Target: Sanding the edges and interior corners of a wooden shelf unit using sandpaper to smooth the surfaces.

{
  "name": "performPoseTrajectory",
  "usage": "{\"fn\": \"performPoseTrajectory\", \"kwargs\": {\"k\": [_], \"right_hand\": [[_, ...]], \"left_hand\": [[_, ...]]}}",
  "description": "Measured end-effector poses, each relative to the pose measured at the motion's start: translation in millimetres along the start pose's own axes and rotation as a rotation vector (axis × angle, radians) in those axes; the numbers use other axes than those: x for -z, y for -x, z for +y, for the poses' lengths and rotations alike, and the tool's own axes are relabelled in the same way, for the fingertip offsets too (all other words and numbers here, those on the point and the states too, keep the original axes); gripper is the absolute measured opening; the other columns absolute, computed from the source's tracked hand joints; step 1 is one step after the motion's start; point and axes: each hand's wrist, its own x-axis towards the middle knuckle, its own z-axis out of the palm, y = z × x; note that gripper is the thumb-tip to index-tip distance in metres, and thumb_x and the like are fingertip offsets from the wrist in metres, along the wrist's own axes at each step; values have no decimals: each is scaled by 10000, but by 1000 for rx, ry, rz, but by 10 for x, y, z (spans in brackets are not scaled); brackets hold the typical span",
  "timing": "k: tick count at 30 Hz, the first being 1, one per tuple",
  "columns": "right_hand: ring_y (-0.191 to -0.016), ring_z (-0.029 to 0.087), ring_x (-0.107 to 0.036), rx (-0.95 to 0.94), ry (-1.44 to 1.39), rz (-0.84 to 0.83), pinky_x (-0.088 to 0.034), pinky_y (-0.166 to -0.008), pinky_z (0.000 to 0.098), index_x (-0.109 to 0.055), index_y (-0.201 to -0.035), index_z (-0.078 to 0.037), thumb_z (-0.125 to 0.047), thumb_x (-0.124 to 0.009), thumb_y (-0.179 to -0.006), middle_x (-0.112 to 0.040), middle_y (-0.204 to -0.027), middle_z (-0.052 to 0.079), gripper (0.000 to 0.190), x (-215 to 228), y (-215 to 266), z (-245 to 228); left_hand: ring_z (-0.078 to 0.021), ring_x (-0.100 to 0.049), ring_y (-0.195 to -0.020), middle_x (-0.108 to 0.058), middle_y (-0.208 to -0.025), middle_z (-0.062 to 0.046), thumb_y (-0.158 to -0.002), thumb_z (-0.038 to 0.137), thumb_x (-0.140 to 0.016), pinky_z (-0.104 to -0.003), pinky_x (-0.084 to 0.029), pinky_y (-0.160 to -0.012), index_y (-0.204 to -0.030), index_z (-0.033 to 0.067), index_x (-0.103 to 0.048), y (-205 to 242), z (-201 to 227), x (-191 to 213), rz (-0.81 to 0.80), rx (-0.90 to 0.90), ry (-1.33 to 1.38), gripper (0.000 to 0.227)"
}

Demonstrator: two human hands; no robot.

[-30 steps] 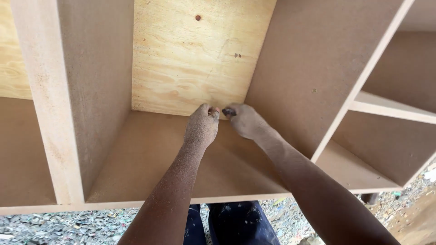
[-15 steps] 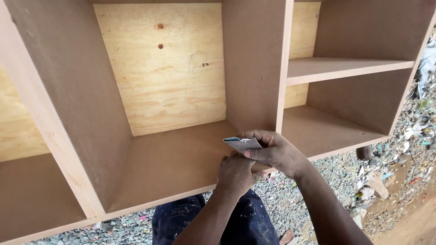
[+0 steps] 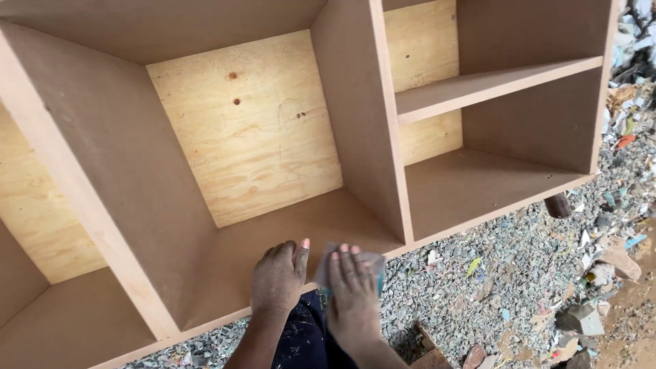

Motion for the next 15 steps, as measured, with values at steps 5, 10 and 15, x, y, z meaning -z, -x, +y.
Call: {"fn": "performPoseTrajectory", "kwargs": {"k": [5,10,15], "right_hand": [[-1608,245,1,172,-320,-21,-30,-1312,420,-37,-1656,-124,-244,-487,-801,-16,-1741,70,973,-663,232,554],[-1610,309,-90,-308,-818,65,-95,-1333,471,-165,-1628,-66,124,-493,-864,-147,-1716,136,853,-901,468,811],[-1584,216,100,250,-585,-11,66,-1285,431,56,-1647,-170,-134,-647,-784,116,-1727,39,1114,-719,458,443]], "left_hand": [[-258,-602,-665,-620,-680,-35,-1065,508,-425,-444,-488,-619,-717,135,-556,81,56,76,-24,87,2,527],[-278,-631,-654,-638,-648,-26,-1014,470,-593,-451,-501,-574,-650,167,-567,92,-15,-212,185,-54,-337,475],[-273,-632,-837,-663,-684,-36,-1048,564,-494,-490,-499,-628,-679,179,-560,34,283,-70,-20,274,-263,538]]}}
